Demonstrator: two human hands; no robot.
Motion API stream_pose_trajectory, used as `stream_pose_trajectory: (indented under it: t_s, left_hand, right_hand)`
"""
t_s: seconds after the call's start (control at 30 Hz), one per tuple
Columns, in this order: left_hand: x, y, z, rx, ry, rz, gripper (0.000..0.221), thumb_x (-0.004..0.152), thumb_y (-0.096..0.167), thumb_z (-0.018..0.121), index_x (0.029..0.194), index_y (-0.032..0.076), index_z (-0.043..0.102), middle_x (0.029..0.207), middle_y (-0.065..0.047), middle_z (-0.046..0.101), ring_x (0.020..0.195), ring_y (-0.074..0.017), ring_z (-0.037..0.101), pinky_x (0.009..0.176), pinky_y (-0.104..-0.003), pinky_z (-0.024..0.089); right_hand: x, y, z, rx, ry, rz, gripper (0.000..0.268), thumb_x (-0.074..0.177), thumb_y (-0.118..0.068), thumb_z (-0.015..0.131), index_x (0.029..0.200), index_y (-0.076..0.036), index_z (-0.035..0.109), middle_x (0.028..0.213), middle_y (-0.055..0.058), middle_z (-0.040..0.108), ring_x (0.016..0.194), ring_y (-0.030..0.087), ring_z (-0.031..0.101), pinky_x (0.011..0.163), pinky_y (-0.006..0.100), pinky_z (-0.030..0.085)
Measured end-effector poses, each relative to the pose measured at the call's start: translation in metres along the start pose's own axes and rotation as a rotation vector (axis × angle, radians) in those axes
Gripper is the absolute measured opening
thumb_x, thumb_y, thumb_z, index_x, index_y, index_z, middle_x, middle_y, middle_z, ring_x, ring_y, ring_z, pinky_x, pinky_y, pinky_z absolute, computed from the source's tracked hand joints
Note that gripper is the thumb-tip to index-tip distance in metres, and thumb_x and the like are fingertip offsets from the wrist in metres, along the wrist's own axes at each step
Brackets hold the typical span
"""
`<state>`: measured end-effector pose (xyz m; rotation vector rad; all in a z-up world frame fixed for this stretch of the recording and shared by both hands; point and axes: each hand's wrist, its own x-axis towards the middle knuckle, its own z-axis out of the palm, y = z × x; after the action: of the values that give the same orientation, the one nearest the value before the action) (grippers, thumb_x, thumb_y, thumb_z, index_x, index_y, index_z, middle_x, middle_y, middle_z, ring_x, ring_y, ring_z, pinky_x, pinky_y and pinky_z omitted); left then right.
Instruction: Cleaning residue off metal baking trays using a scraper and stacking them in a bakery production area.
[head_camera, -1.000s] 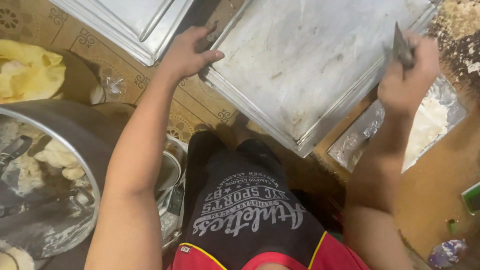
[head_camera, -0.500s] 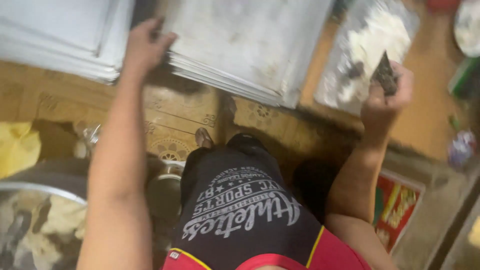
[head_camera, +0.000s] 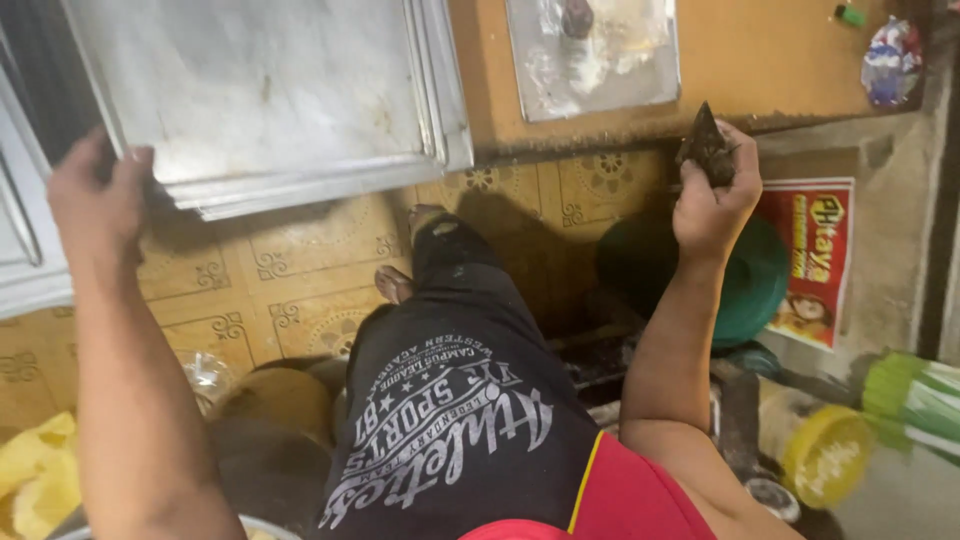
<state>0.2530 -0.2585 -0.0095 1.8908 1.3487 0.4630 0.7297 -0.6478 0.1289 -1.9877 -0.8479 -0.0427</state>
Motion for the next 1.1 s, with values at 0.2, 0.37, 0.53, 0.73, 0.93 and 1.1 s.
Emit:
stream_pose_trajectory:
  t_s: [0.2, 0.37, 0.53, 0.73, 0.93, 1.1]
  left_hand:
    - [0.000, -0.019, 0.009, 0.029, 0.140, -0.107, 0.066, 0.102, 0.040, 0.070, 0.143, -0.010, 0.053, 0.143, -0.029, 0.054, 0.135, -0.0375, 0.049, 0.111, -0.046, 0.034]
    - [-0.026, 0.078, -0.013, 0.037, 0.064, -0.340, 0.061, 0.100, 0.047, 0.067, 0.146, 0.008, 0.058, 0.136, -0.026, 0.061, 0.129, -0.0446, 0.053, 0.110, -0.057, 0.039]
    - [-0.029, 0.123, -0.015, -0.010, 0.023, -0.495, 0.062, 0.097, 0.046, 0.066, 0.149, 0.014, 0.055, 0.131, -0.023, 0.064, 0.125, -0.0430, 0.058, 0.107, -0.056, 0.042]
    - [-0.020, 0.139, -0.022, -0.105, 0.010, -0.629, 0.063, 0.091, 0.040, 0.073, 0.149, 0.023, 0.054, 0.141, -0.017, 0.060, 0.126, -0.0383, 0.058, 0.110, -0.054, 0.042]
    - [0.023, 0.109, -0.026, -0.168, -0.069, -0.547, 0.068, 0.082, 0.035, 0.082, 0.142, 0.015, 0.059, 0.134, -0.017, 0.064, 0.129, -0.0388, 0.057, 0.109, -0.053, 0.044]
    - [0.065, 0.051, 0.001, -0.136, -0.078, -0.429, 0.044, 0.088, 0.037, 0.076, 0.122, 0.009, 0.070, 0.118, -0.020, 0.071, 0.120, -0.0389, 0.064, 0.102, -0.052, 0.051]
  right_hand:
    - [0.053, 0.025, 0.080, 0.168, -0.050, 0.058, 0.036, 0.087, 0.008, 0.061, 0.121, -0.003, 0.064, 0.102, 0.008, 0.068, 0.091, 0.016, 0.064, 0.083, 0.027, 0.052]
    - [0.053, -0.035, 0.197, 0.796, -0.455, -0.079, 0.033, 0.081, 0.004, 0.066, 0.109, -0.012, 0.062, 0.110, 0.009, 0.062, 0.110, 0.021, 0.059, 0.105, 0.042, 0.038]
    - [0.003, -0.048, 0.303, -0.137, -0.708, -1.045, 0.009, 0.085, -0.013, 0.067, 0.094, -0.016, 0.069, 0.094, 0.005, 0.065, 0.092, 0.025, 0.063, 0.089, 0.045, 0.047]
    - [0.181, -0.068, 0.438, -0.432, -0.663, -0.855, 0.011, 0.092, -0.014, 0.059, 0.097, -0.020, 0.068, 0.095, 0.005, 0.064, 0.093, 0.028, 0.066, 0.082, 0.048, 0.051]
    - [0.099, -0.171, 0.409, -0.450, -0.662, -0.910, 0.017, 0.090, -0.010, 0.054, 0.099, -0.020, 0.064, 0.101, 0.006, 0.063, 0.095, 0.029, 0.063, 0.085, 0.049, 0.049]
    - [0.097, -0.154, 0.503, -0.502, -0.737, -0.940, 0.019, 0.088, -0.013, 0.055, 0.103, -0.020, 0.064, 0.103, 0.007, 0.065, 0.098, 0.030, 0.063, 0.089, 0.052, 0.044]
